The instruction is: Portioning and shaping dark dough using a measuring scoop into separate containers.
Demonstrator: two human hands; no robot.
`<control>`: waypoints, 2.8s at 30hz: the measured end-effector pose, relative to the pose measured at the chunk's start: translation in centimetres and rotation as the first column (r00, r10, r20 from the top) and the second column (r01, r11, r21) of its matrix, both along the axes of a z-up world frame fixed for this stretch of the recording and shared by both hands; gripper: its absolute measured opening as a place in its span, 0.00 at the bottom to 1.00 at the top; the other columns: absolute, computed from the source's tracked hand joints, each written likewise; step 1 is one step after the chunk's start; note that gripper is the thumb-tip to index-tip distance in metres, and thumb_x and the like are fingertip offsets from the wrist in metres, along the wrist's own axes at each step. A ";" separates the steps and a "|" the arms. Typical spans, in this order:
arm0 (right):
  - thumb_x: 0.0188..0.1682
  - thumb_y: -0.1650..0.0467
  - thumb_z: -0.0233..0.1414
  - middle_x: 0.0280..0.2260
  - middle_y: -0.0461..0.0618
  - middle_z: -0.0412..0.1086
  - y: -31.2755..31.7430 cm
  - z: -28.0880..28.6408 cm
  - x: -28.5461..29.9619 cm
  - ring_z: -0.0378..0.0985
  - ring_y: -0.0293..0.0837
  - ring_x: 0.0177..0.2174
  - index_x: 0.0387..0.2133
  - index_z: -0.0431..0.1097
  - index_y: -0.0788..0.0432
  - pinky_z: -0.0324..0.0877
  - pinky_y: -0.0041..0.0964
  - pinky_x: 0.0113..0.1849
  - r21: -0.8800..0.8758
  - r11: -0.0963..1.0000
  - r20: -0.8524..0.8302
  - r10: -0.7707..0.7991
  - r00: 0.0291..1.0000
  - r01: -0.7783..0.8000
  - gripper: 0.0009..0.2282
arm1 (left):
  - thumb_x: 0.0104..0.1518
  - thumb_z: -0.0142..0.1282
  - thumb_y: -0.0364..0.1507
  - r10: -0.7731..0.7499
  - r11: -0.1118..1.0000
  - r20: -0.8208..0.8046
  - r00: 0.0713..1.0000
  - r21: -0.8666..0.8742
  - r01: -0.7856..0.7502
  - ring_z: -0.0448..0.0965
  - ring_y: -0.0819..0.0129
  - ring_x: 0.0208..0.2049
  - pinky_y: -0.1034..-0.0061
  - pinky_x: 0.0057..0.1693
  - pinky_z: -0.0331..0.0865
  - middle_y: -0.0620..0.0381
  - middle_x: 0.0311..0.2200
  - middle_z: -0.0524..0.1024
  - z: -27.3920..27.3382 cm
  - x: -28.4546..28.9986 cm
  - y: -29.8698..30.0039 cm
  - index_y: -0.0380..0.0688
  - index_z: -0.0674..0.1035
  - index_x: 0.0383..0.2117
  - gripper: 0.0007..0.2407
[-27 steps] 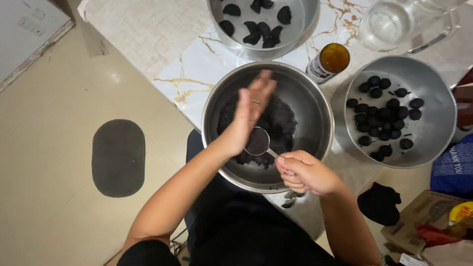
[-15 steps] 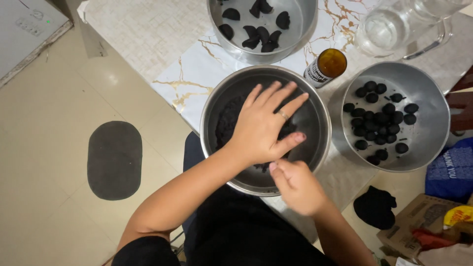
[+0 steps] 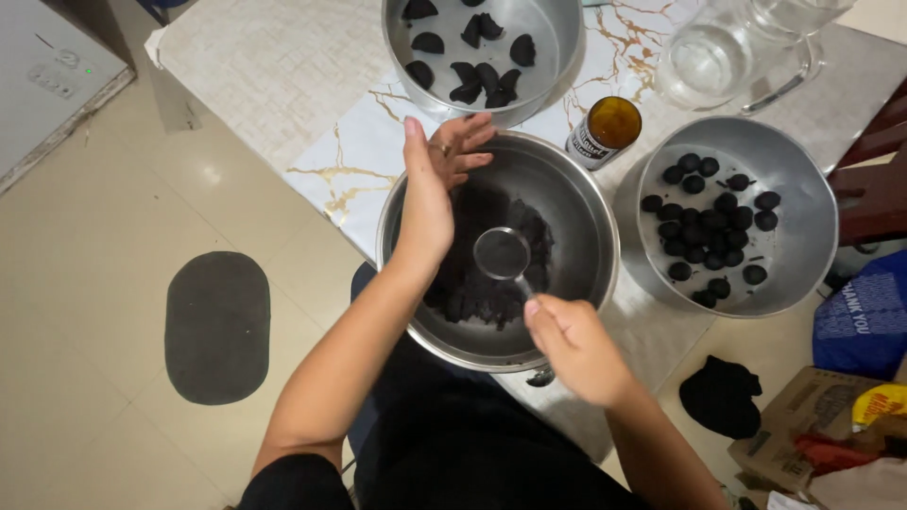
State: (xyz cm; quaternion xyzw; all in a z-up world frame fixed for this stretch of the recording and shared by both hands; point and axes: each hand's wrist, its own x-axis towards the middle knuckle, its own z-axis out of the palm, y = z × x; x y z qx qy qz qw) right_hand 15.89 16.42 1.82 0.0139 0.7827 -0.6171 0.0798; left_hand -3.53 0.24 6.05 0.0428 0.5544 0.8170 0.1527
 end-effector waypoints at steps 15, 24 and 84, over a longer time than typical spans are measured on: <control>0.54 0.72 0.48 0.14 0.62 0.65 -1.7 3.7 -0.8 0.72 0.60 0.16 0.23 0.64 0.64 0.64 0.50 0.20 0.442 0.889 -0.213 0.234 0.949 -0.120 0.10 | 0.64 0.44 0.27 -0.034 0.940 -0.716 0.698 -0.259 -0.220 0.72 0.55 0.17 0.67 0.28 0.63 0.48 0.15 0.67 0.8 7.8 0.9 0.37 0.70 0.15 0.16; 0.54 0.71 0.47 0.12 0.63 0.64 -2.1 2.6 -0.3 0.69 0.61 0.13 0.20 0.62 0.65 0.62 0.52 0.19 0.393 0.905 -0.111 0.224 0.968 -0.165 0.13 | 0.64 0.47 0.27 -0.051 0.937 -0.752 0.657 -0.264 -0.229 0.69 0.49 0.17 0.63 0.27 0.61 0.46 0.16 0.66 -1.0 7.6 1.1 0.35 0.69 0.14 0.16; 0.57 0.70 0.45 0.13 0.56 0.59 -1.9 3.5 -0.7 0.63 0.45 0.12 0.26 0.64 0.63 0.60 0.41 0.20 0.289 0.955 -0.018 0.076 0.997 -0.068 0.10 | 0.69 0.37 0.33 -0.125 0.913 -0.716 0.687 -0.355 -0.203 0.78 0.50 0.48 0.64 0.58 0.70 0.47 0.45 0.81 0.3 6.0 2.0 0.38 0.79 0.46 0.16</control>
